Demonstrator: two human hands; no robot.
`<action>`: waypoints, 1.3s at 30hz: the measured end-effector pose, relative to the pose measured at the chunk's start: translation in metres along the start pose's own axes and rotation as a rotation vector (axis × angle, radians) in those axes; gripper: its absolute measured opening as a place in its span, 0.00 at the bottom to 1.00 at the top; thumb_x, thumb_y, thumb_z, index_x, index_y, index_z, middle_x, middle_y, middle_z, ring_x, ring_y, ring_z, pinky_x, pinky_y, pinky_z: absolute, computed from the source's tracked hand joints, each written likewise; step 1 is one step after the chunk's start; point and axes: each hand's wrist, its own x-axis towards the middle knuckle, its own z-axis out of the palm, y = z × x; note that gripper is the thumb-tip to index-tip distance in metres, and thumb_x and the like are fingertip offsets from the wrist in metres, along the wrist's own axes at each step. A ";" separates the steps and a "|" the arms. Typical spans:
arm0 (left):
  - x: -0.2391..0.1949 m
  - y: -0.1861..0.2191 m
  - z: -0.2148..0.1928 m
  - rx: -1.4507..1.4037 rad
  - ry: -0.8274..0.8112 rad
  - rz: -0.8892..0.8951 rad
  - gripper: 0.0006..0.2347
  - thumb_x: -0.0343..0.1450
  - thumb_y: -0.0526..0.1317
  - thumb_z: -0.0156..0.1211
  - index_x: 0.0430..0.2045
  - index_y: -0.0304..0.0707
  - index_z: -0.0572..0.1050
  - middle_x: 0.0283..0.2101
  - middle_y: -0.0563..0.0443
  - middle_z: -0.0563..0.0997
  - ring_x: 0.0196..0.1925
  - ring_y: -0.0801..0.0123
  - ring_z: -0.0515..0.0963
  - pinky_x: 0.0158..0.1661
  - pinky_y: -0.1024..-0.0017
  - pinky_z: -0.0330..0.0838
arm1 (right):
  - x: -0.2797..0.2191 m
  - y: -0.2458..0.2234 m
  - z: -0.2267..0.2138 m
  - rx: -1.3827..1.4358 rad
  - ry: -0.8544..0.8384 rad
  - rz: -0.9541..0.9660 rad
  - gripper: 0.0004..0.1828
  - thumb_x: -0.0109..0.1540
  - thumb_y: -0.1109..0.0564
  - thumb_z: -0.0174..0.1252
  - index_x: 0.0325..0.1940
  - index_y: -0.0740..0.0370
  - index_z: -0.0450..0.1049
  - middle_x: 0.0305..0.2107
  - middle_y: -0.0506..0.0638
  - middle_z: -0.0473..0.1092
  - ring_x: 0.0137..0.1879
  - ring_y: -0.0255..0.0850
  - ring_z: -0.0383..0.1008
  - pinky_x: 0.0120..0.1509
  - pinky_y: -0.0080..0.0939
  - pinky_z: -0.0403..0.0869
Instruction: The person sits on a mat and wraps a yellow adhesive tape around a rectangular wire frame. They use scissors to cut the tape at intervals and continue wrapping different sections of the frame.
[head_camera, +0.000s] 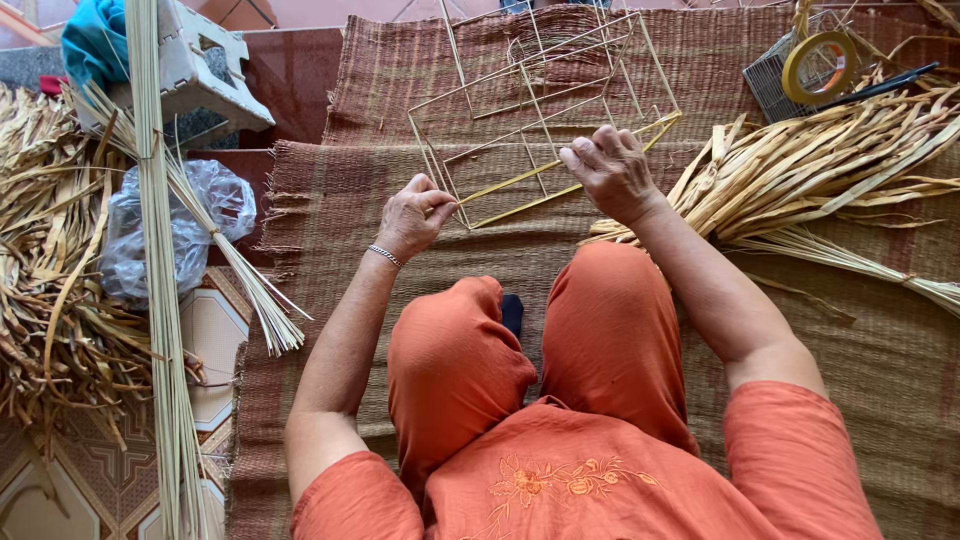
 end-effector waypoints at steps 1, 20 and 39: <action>-0.001 0.000 0.001 -0.005 0.004 -0.003 0.05 0.70 0.44 0.69 0.31 0.47 0.85 0.34 0.55 0.76 0.34 0.67 0.80 0.35 0.64 0.75 | 0.004 -0.001 -0.002 -0.029 -0.025 -0.005 0.09 0.65 0.57 0.62 0.48 0.54 0.81 0.44 0.41 0.72 0.52 0.38 0.66 0.53 0.40 0.67; -0.007 0.009 0.006 -0.111 0.141 0.024 0.05 0.70 0.40 0.71 0.37 0.49 0.82 0.38 0.51 0.78 0.37 0.64 0.82 0.38 0.64 0.77 | 0.087 -0.042 -0.004 0.206 -0.314 -0.195 0.09 0.61 0.50 0.65 0.43 0.54 0.78 0.41 0.44 0.74 0.55 0.43 0.68 0.61 0.49 0.67; -0.050 -0.022 0.004 -0.530 0.037 -0.294 0.22 0.69 0.40 0.69 0.56 0.38 0.70 0.34 0.48 0.84 0.37 0.70 0.84 0.39 0.71 0.78 | 0.121 -0.084 0.056 1.108 -0.778 0.425 0.09 0.60 0.57 0.66 0.43 0.60 0.83 0.30 0.51 0.80 0.35 0.35 0.77 0.41 0.39 0.77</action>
